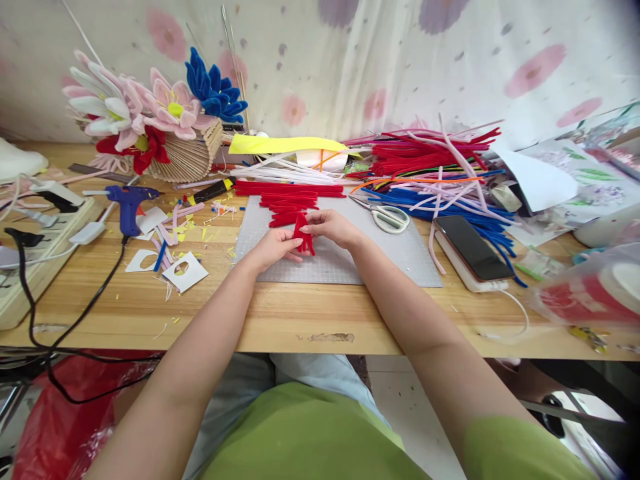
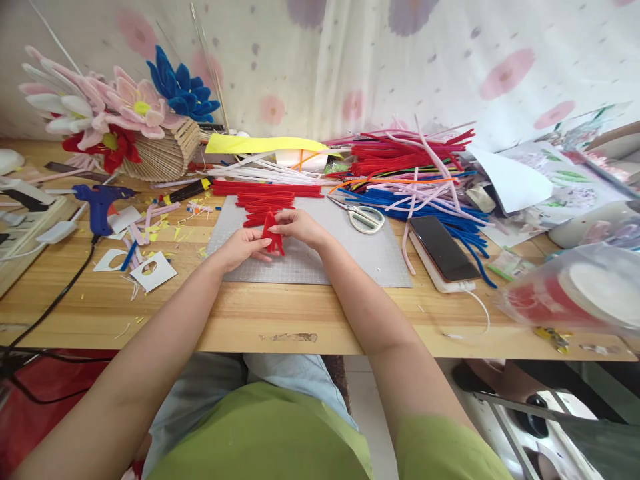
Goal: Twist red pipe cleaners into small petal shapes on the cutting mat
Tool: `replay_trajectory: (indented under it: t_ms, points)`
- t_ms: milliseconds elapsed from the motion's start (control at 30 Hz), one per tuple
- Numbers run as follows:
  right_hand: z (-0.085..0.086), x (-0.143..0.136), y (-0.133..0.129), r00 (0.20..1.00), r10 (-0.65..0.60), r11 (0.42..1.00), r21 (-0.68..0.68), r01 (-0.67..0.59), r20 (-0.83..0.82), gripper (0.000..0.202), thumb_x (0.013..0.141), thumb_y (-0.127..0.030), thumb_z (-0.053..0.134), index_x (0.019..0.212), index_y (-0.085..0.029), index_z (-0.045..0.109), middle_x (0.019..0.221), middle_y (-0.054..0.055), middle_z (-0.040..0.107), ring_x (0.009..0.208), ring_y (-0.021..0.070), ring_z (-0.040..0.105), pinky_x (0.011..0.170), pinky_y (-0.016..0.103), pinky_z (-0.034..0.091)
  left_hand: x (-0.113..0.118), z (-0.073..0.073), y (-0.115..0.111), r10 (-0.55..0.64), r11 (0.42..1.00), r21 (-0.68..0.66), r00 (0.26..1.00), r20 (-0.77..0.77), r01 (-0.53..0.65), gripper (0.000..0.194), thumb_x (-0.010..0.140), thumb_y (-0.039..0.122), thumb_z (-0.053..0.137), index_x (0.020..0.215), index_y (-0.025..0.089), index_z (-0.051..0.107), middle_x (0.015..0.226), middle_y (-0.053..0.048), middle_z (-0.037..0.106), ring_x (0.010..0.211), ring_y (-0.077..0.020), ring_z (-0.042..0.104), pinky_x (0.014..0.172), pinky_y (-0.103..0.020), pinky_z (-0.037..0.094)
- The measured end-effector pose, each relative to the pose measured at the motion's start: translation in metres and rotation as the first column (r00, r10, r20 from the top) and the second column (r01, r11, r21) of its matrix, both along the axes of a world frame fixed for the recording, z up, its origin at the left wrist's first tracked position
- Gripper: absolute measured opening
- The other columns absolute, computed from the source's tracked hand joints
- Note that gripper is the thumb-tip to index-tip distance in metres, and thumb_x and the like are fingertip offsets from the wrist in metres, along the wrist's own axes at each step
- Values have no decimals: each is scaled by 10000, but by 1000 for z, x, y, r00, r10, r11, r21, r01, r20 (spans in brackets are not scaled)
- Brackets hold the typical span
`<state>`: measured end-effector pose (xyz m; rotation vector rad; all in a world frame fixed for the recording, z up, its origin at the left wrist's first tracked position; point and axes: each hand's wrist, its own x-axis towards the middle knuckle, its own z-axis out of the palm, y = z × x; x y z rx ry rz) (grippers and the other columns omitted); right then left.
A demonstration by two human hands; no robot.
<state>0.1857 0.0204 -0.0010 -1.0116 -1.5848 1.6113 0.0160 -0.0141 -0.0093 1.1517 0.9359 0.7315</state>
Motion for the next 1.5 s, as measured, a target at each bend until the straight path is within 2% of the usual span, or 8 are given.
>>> replay_trajectory:
  t_ms: [233, 400, 633, 767, 1000, 1100, 1267, 1500]
  points:
    - [-13, -12, 4, 980, -189, 979, 70, 193, -57, 306, 509, -336, 766, 694, -134, 631, 618, -15, 597, 538, 73, 485, 536, 232, 411, 3, -3, 1, 118, 992, -48, 992, 53, -116, 193, 680, 232, 719, 787, 83, 660, 724, -78, 694, 670, -168, 666, 613, -299, 555]
    - [-12, -16, 2, 965, -255, 955, 141, 262, -62, 284, 545, -357, 736, 706, -139, 650, 634, -10, 593, 548, 72, 463, 525, 227, 399, 1, -3, 2, 93, 993, -77, 992, 80, -87, 222, 709, 266, 701, 849, 98, 661, 761, -89, 699, 704, -172, 673, 663, -311, 548]
    - [-5, -18, -5, 977, -193, 974, 106, 202, -92, 288, 554, -377, 735, 697, -147, 637, 634, -12, 592, 569, 83, 489, 555, 234, 418, -1, 0, 2, 52, 994, -101, 996, 72, -44, 167, 714, 241, 693, 666, 94, 630, 646, -34, 626, 615, -102, 592, 716, -335, 544]
    - [-5, -16, -6, 979, -159, 979, 109, 173, -132, 292, 573, -385, 738, 688, -144, 619, 619, -24, 573, 533, 65, 468, 529, 220, 387, -1, -1, 2, 63, 992, -111, 993, 102, -52, 154, 704, 233, 701, 701, 94, 637, 609, 1, 571, 584, -72, 543, 684, -309, 550]
    - [-3, -10, -8, 970, 96, 991, -70, -115, -224, 350, 629, -441, 719, 744, -147, 569, 585, -40, 552, 498, 55, 478, 495, 198, 382, -1, -6, 3, 6, 992, -129, 996, 94, 6, 186, 684, 256, 722, 754, 94, 663, 644, -26, 598, 598, -85, 554, 612, -265, 549]
    - [-4, -13, -10, 962, 42, 997, -49, -57, -268, 351, 636, -426, 726, 717, -161, 510, 558, -57, 542, 456, 51, 477, 472, 196, 392, 4, -6, 1, 30, 992, -126, 992, 122, -15, 168, 716, 249, 694, 757, 93, 646, 653, -21, 593, 604, -83, 558, 630, -275, 554]
    - [-13, -20, -7, 947, -68, 998, -7, 69, -314, 374, 669, -457, 697, 751, -183, 455, 552, -70, 549, 410, 70, 499, 434, 216, 419, 15, -4, -5, 188, 976, -159, 948, 258, -150, 193, 845, 221, 535, 712, 91, 586, 627, -8, 557, 567, -63, 532, 625, -271, 559]
    - [-16, -19, -2, 937, -136, 990, -17, 137, -321, 383, 630, -449, 725, 740, -165, 492, 585, -63, 555, 454, 54, 506, 455, 195, 430, 13, -2, -6, 194, 951, -296, 923, 333, -93, 166, 865, 157, 489, 757, 92, 596, 634, -8, 559, 584, -63, 542, 688, -283, 573]
